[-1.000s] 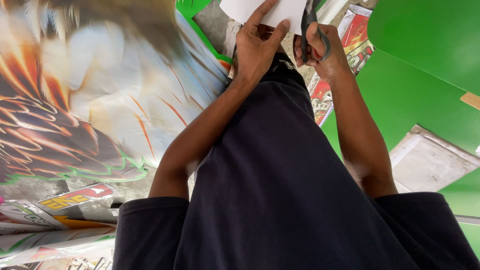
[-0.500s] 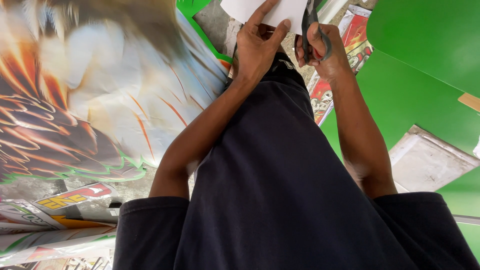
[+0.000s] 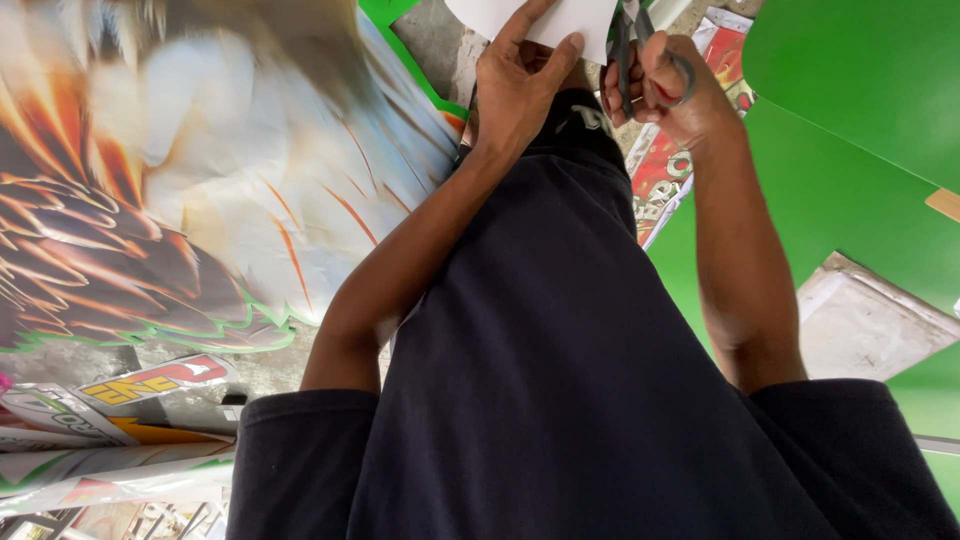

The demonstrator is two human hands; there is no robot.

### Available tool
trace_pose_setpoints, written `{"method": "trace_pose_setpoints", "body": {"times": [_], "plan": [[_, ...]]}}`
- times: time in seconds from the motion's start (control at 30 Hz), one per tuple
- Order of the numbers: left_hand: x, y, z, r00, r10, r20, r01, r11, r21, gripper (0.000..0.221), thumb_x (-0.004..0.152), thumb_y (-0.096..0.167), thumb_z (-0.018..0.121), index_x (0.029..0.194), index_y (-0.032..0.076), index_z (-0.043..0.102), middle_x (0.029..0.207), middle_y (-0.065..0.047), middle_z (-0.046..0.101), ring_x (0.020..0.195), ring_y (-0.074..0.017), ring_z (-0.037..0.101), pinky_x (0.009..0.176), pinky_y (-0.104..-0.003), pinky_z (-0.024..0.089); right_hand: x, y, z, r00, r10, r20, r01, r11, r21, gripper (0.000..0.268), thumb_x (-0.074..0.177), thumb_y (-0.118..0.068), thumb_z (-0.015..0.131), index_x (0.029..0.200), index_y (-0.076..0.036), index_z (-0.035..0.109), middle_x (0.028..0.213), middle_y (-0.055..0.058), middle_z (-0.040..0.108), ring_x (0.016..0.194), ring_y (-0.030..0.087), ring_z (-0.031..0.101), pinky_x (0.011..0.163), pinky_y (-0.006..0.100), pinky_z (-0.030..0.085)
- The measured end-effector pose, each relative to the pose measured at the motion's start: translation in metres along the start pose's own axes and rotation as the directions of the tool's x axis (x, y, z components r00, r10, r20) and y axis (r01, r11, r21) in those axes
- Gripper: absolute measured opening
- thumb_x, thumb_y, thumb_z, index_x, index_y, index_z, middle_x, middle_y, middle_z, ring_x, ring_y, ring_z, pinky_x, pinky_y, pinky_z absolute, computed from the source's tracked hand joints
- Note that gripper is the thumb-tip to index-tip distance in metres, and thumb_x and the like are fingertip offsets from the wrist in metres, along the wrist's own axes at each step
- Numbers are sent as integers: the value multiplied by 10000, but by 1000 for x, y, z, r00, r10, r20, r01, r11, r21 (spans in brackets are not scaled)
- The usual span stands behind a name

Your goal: Using scissors to cut out a large printed eagle graphic from a vinyl sheet along its outline.

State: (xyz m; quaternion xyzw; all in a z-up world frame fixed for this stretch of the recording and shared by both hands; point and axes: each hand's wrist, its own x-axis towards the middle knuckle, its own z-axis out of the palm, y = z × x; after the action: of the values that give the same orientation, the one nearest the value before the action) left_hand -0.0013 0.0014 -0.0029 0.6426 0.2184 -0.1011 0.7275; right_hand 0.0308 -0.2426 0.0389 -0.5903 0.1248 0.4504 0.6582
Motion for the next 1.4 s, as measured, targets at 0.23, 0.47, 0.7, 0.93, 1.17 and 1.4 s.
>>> {"method": "trace_pose_setpoints", "body": {"times": [0.23, 0.47, 0.7, 0.93, 1.17, 1.4], "plan": [[-3, 35, -6, 999, -47, 26, 45, 998, 38, 507, 1084, 217, 932, 1573, 262, 810, 749, 93, 610, 716, -7, 505, 674, -232, 480, 6, -44, -58, 970, 148, 191, -118, 980, -161, 897, 911, -884, 819, 1077, -7, 744, 985, 162, 806, 750, 223, 804, 462, 191, 351], [-4, 57, -3, 980, -198, 20, 199, 979, -36, 503, 1041, 148, 926, 1531, 207, 826, 772, 98, 630, 711, -7, 522, 696, -201, 472, 24, -107, -90, 888, 429, 165, -309, 823, -477, 801, 924, -745, 746, 1129, 26, 817, 968, 193, 842, 781, 314, 831, 650, 335, 548], [-4, 65, -4, 975, -223, 14, 223, 975, -12, 502, 1048, 169, 909, 1539, 227, 821, 723, 102, 548, 696, -16, 492, 693, -224, 436, 49, -166, -91, 806, 577, 131, -357, 651, -670, 451, 1140, -416, 797, 994, 10, 810, 827, 198, 802, 682, 278, 761, 593, 387, 496], [-6, 75, -7, 968, -252, 2, 252, 968, 10, 515, 1034, 149, 893, 1534, 247, 824, 767, 94, 614, 720, -23, 540, 708, -237, 464, 72, -196, -89, 731, 675, 94, -330, 472, -817, 474, 1133, -453, 778, 1000, -1, 830, 914, 194, 861, 728, 304, 767, 658, 397, 471], [-8, 71, -7, 964, -265, -18, 265, 964, -5, 525, 995, 140, 850, 1498, 288, 836, 739, 103, 603, 706, -17, 538, 711, -232, 456, 81, -200, -91, 724, 665, 181, -221, 473, -853, 576, 1094, -529, 752, 926, 17, 831, 829, 198, 826, 682, 259, 700, 618, 358, 434], [-8, 52, -1, 980, -196, -43, 195, 980, -27, 548, 976, 109, 835, 1489, 301, 831, 816, 88, 672, 737, -26, 579, 728, -236, 498, 76, -191, -94, 763, 623, 174, -224, 507, -832, 580, 1037, -564, 800, 922, 3, 764, 739, 168, 736, 638, 250, 678, 682, 392, 574]]}}
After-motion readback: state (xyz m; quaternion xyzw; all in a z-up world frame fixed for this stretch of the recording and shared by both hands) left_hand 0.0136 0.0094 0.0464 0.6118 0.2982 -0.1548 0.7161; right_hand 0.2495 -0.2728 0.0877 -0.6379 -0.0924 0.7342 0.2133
